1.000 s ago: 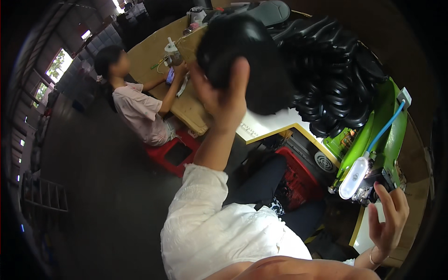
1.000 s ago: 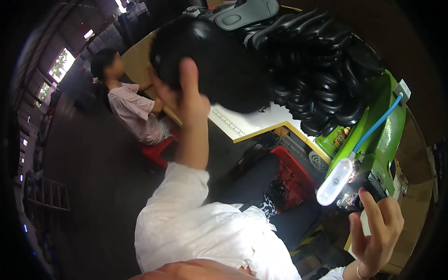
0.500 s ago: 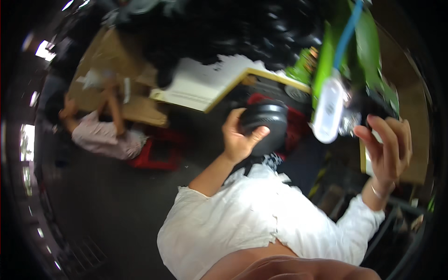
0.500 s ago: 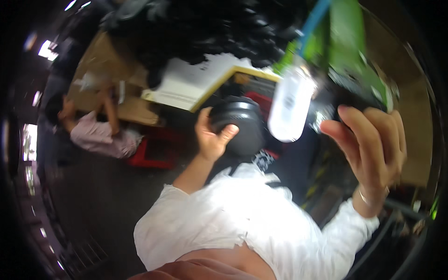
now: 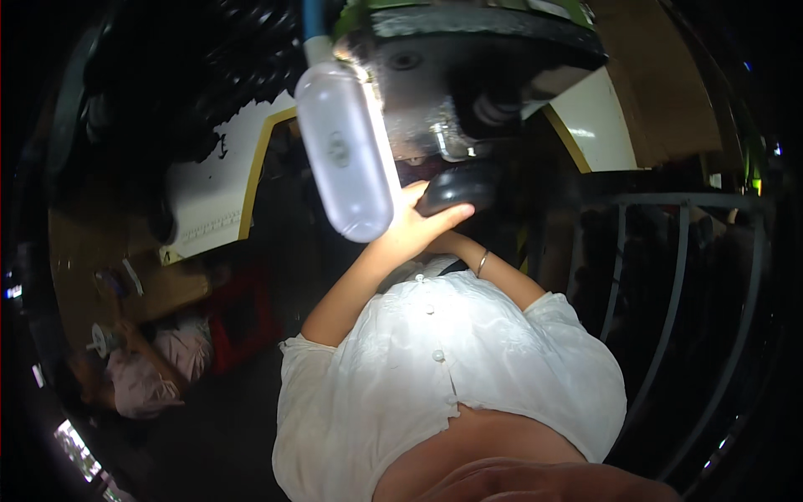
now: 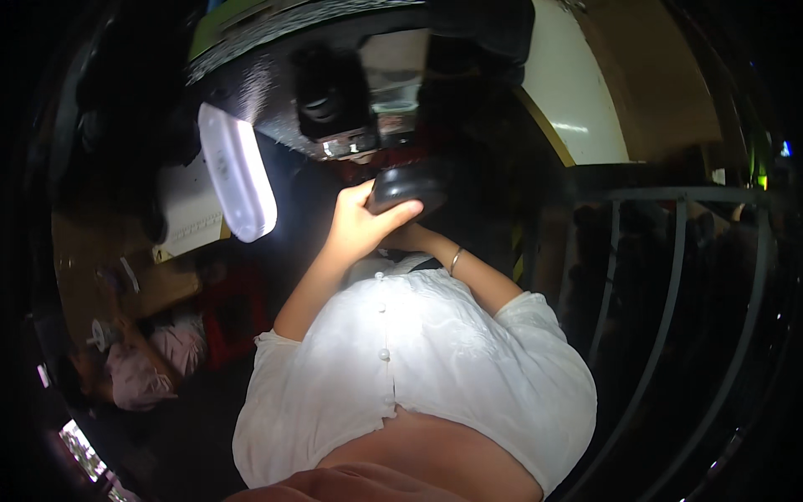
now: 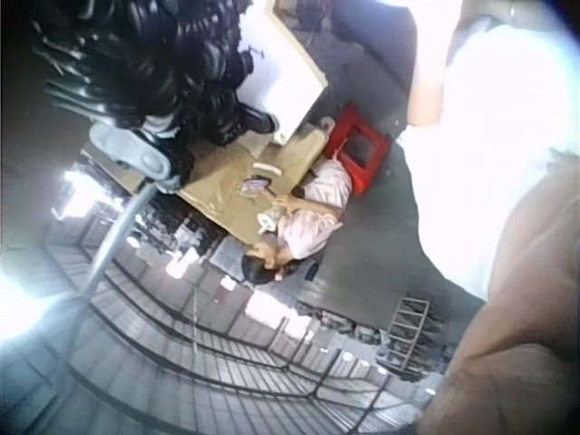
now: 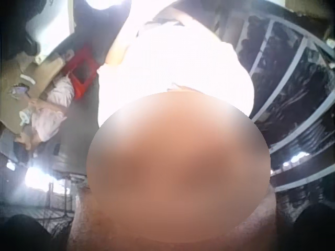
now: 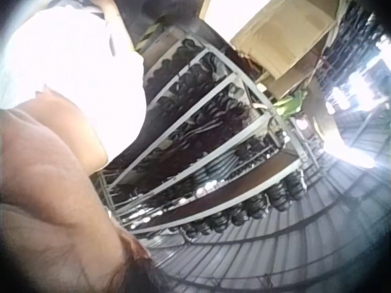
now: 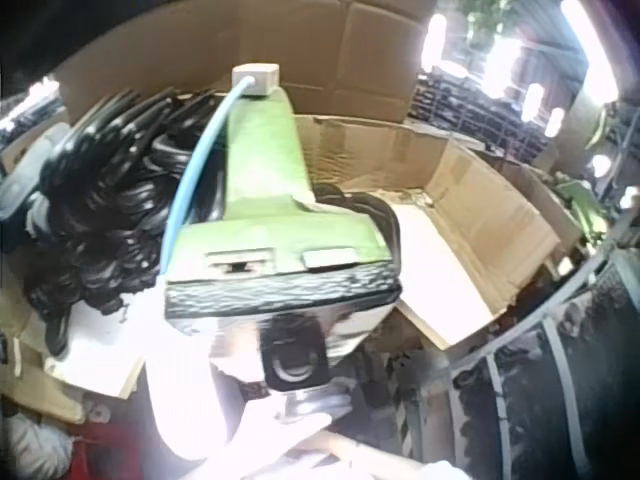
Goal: The person uses a handheld electric polishing machine to buff the surface of black slippers. They hold the slippers with one hand and the machine with the other, repeatedly moving the tool over the footwear.
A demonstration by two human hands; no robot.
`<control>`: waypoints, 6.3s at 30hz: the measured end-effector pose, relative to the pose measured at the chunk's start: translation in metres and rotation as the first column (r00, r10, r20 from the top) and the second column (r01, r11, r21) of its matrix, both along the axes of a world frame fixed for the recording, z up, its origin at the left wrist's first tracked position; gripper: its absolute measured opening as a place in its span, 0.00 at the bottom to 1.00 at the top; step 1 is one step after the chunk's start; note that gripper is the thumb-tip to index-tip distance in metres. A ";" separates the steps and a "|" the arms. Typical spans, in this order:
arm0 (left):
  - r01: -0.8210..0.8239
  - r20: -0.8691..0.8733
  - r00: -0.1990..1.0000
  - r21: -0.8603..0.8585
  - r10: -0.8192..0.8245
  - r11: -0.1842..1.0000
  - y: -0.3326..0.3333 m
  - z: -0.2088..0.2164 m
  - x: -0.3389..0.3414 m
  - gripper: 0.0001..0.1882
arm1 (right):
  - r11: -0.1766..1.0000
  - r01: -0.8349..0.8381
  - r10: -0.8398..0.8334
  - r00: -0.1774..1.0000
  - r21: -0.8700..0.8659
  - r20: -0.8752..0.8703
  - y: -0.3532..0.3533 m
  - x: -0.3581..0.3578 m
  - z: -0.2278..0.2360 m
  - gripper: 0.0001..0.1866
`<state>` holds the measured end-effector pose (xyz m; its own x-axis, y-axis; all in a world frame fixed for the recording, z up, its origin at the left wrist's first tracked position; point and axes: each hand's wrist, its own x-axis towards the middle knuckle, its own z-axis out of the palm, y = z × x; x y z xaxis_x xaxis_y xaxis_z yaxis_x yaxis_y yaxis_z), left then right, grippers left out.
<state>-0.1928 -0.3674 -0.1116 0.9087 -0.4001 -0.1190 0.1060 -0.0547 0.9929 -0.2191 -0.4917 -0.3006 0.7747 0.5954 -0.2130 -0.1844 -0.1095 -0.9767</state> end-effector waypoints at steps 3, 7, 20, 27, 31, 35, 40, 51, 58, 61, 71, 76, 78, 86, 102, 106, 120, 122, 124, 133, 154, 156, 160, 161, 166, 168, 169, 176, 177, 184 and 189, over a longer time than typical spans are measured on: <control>-0.048 -0.061 0.997 0.112 0.055 0.993 -0.008 0.000 0.017 0.14 | 0.995 0.025 -0.020 0.998 0.093 -0.061 0.015 0.003 0.002 0.27; -0.063 0.019 0.998 0.126 0.062 0.990 0.006 0.002 0.027 0.12 | 0.989 0.016 -0.001 0.995 0.144 -0.098 0.021 0.002 0.025 0.27; -0.234 0.044 0.971 -0.030 0.236 0.972 0.016 -0.007 0.016 0.14 | 0.859 0.455 -0.452 0.889 -0.235 0.072 -0.163 0.012 0.065 0.15; -0.286 0.312 0.911 0.010 0.269 0.958 0.021 -0.028 0.014 0.16 | 0.611 0.684 -0.753 0.657 0.398 0.028 -0.201 0.025 0.122 0.18; -0.340 0.442 0.855 0.082 0.272 0.937 0.034 -0.050 0.008 0.15 | 0.642 0.573 -0.697 0.712 0.510 0.078 -0.195 0.043 0.145 0.22; -0.471 0.015 0.872 -0.250 0.490 0.846 0.053 -0.054 -0.007 0.15 | 0.670 0.548 -0.682 0.721 0.501 0.123 -0.170 0.055 0.158 0.21; -0.468 0.264 0.844 -0.062 0.467 0.882 0.095 -0.067 -0.011 0.16 | 0.720 0.536 -0.623 0.779 0.440 0.072 -0.141 0.059 0.153 0.18; -0.547 0.114 0.830 -0.026 0.546 0.837 0.153 -0.068 -0.050 0.19 | 0.902 0.391 -0.431 0.841 0.183 0.327 -0.068 0.062 0.170 0.21; -0.396 0.027 0.910 0.355 0.414 0.847 0.165 -0.113 -0.063 0.22 | 0.923 0.350 -0.383 0.788 0.161 0.483 -0.040 0.069 0.181 0.42; -0.180 -0.083 0.969 0.414 0.234 0.892 0.132 -0.104 -0.056 0.21 | 0.924 0.342 -0.382 0.796 0.171 0.469 -0.032 0.073 0.181 0.47; -0.358 0.285 0.895 -0.002 0.344 0.934 0.020 -0.014 0.018 0.20 | 0.906 0.368 -0.421 0.840 0.209 0.343 -0.015 0.068 0.190 0.42; -0.305 0.103 0.944 -0.078 0.312 0.949 0.016 -0.012 0.026 0.11 | 0.986 0.157 -0.161 0.982 0.055 0.094 -0.056 0.043 0.147 0.30; -0.344 0.070 0.928 -0.214 0.366 0.914 0.016 -0.031 0.023 0.10 | 0.973 -0.108 0.104 0.994 -0.205 -0.028 -0.082 0.019 0.103 0.24; -0.356 0.063 0.914 -0.349 0.401 0.867 0.008 -0.048 0.013 0.08 | 0.887 0.457 -0.434 0.874 -0.065 0.220 -0.204 0.002 0.140 0.15; -0.537 0.104 0.791 -0.357 0.603 0.765 0.039 -0.063 -0.018 0.11 | 0.840 0.358 -0.497 0.809 0.407 0.313 -0.148 0.101 0.225 0.21; -0.569 0.226 0.776 -0.154 0.589 0.808 0.065 -0.057 -0.027 0.11 | 0.827 0.307 -0.442 0.872 0.471 0.209 -0.132 0.098 0.217 0.22; -0.697 0.294 0.649 -0.141 0.702 0.703 0.155 -0.048 -0.030 0.15 | 0.799 0.419 -0.529 0.831 0.432 0.171 -0.035 0.057 0.180 0.20; -0.686 0.263 0.674 -0.123 0.690 0.717 0.167 -0.047 -0.032 0.17 | 0.823 0.382 -0.504 0.833 0.421 0.230 -0.026 0.055 0.184 0.21; -0.675 0.234 0.702 -0.081 0.672 0.733 0.180 -0.051 -0.036 0.18 | 0.863 0.336 -0.460 0.830 0.376 0.315 -0.020 0.056 0.186 0.23; -0.321 -0.094 0.929 0.277 0.358 0.906 0.166 -0.076 -0.048 0.11 | 0.892 0.311 -0.422 0.835 0.328 0.354 -0.002 0.060 0.199 0.24; 0.187 -0.097 0.981 0.247 -0.167 0.951 0.027 -0.124 -0.012 0.15 | 0.104 0.668 -0.680 -0.493 0.737 0.543 -0.098 0.036 0.327 0.18; 0.100 -0.050 0.995 0.283 -0.090 0.954 0.044 -0.124 0.000 0.14 | 0.122 0.657 -0.684 -0.488 0.744 0.542 -0.107 0.052 0.325 0.18; -0.163 0.297 0.954 0.401 0.040 0.902 0.110 -0.124 0.042 0.14 | 0.343 0.813 -0.872 0.088 0.471 0.482 -0.092 0.116 0.283 0.26; -0.321 0.416 0.892 0.315 0.174 0.893 0.113 -0.081 0.049 0.11 | 0.374 0.823 -0.899 0.209 0.428 0.384 -0.084 0.125 0.277 0.28; -0.918 0.830 0.164 -0.069 0.532 0.390 0.197 0.050 0.118 0.13 | 0.492 0.785 -0.865 0.392 0.378 0.312 -0.068 0.123 0.227 0.30; -0.972 0.896 -0.109 -0.186 0.431 0.141 0.258 0.087 0.143 0.23 | 0.540 0.759 -0.838 0.443 0.365 0.318 -0.061 0.111 0.216 0.27; -0.967 0.869 -0.237 -0.253 0.434 -0.022 0.283 0.098 0.158 0.27 | 0.551 0.763 -0.831 0.465 0.336 0.307 -0.059 0.104 0.211 0.25; -0.944 0.336 -0.247 -0.297 0.909 -0.146 0.430 0.136 0.229 0.36 | 0.629 0.741 -0.771 0.555 0.237 0.312 -0.073 0.089 0.178 0.22; -0.951 0.239 -0.163 -0.297 0.957 -0.088 0.422 0.143 0.228 0.35 | 0.632 0.741 -0.767 0.558 0.225 0.315 -0.078 0.088 0.175 0.21; -0.774 0.584 -0.180 -0.581 0.791 0.253 0.341 0.185 0.194 0.25 | 0.672 0.719 -0.735 0.620 0.177 0.274 -0.068 0.085 0.160 0.15; -0.660 0.724 -0.541 -0.681 0.428 0.318 0.196 0.165 0.062 0.25 | 0.744 0.668 -0.646 0.730 -0.031 0.223 -0.069 0.059 0.132 0.16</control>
